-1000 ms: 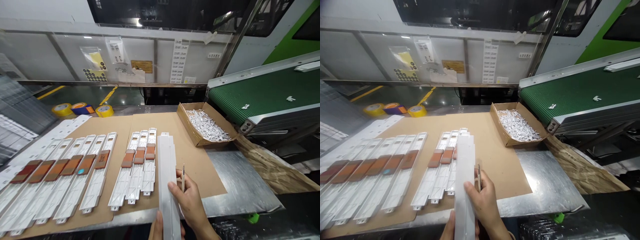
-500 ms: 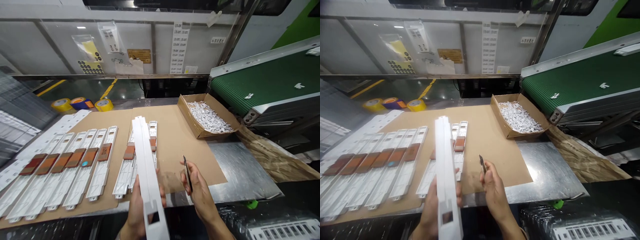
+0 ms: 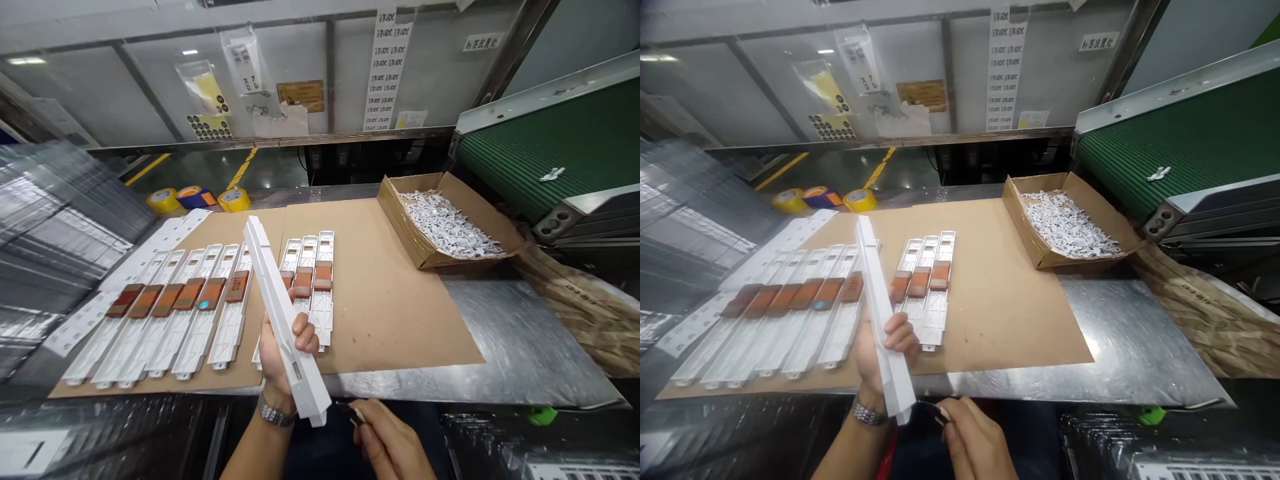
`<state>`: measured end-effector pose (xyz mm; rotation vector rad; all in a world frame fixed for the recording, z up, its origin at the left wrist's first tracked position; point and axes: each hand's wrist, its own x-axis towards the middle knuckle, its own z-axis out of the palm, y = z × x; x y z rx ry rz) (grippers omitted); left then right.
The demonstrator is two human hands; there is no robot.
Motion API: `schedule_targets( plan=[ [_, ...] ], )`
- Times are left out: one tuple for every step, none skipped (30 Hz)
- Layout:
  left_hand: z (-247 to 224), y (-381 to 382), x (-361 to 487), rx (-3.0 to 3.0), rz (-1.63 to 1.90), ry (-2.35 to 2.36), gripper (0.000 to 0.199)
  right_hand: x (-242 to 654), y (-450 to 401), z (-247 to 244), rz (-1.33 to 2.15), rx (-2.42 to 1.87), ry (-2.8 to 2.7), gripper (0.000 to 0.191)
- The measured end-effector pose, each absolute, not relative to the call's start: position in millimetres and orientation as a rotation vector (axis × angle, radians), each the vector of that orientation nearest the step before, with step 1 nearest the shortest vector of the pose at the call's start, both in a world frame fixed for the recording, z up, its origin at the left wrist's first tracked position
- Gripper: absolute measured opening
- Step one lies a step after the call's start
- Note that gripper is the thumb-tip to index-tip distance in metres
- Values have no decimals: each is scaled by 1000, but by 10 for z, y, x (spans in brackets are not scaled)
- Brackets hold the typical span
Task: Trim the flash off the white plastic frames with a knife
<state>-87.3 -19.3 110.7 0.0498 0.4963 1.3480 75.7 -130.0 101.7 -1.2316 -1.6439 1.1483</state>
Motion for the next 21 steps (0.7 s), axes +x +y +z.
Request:
schedule_targets(
  plan=[
    [1093, -196, -877, 31, 1357, 460, 44, 746, -1305, 1001, 1137, -1243, -1662, 21],
    [1080, -199, -881, 14, 1367, 425, 45, 736, -1307, 987, 1135, -1256, -1687, 22],
    [1069, -201, -886, 2, 1375, 396, 46, 726, -1308, 977, 1135, -1264, -1715, 23],
    [1062, -204, -889, -3, 1381, 378, 47, 715, -1307, 970, 1139, -1270, -1744, 25],
    [1058, -205, -891, -1, 1383, 371, 48, 704, -1305, 964, 1139, -1277, -1770, 28],
    [1056, -207, -891, -1, 1387, 361, 49, 692, -1304, 959, 1135, -1289, -1791, 30],
    [1057, -208, -890, 0, 1389, 350, 49, 679, -1304, 954, 1123, -1313, -1801, 31],
    [1060, -210, -888, 2, 1391, 341, 49, 667, -1306, 946, 1107, -1345, -1802, 32],
    [1063, -212, -885, 5, 1392, 333, 49, 657, -1309, 936, 1088, -1379, -1795, 33],
    [1067, -215, -881, 7, 1393, 326, 50, 648, -1312, 924, 1070, -1404, -1789, 34],
    [1071, -218, -877, 10, 1394, 320, 50, 642, -1316, 911, 1052, -1420, -1783, 34],
    [1074, -222, -873, 12, 1395, 315, 51, 637, -1320, 897, 1040, -1430, -1781, 34],
    [1075, -225, -869, 13, 1395, 311, 52, 633, -1323, 884, 1031, -1437, -1783, 34],
    [1075, -228, -865, 14, 1396, 307, 52, 631, -1327, 872, 1029, -1439, -1792, 35],
    [1074, -231, -862, 16, 1396, 304, 53, 629, -1330, 864, 1029, -1444, -1801, 35],
    [1072, -234, -860, 17, 1395, 301, 53, 627, -1334, 858, 1031, -1447, -1812, 35],
    [1068, -236, -859, 19, 1396, 298, 54, 626, -1338, 854, 1032, -1450, -1820, 35],
    [1064, -238, -859, 21, 1395, 295, 54, 624, -1343, 853, 1031, -1451, -1826, 35],
    [1060, -241, -860, 23, 1395, 291, 54, 623, -1347, 852, 1028, -1449, -1830, 35],
    [1057, -244, -861, 25, 1395, 288, 54, 622, -1350, 853, 1024, -1446, -1833, 35],
    [1055, -247, -862, 27, 1395, 285, 53, 621, -1352, 853, 1020, -1445, -1835, 35]
  ],
)
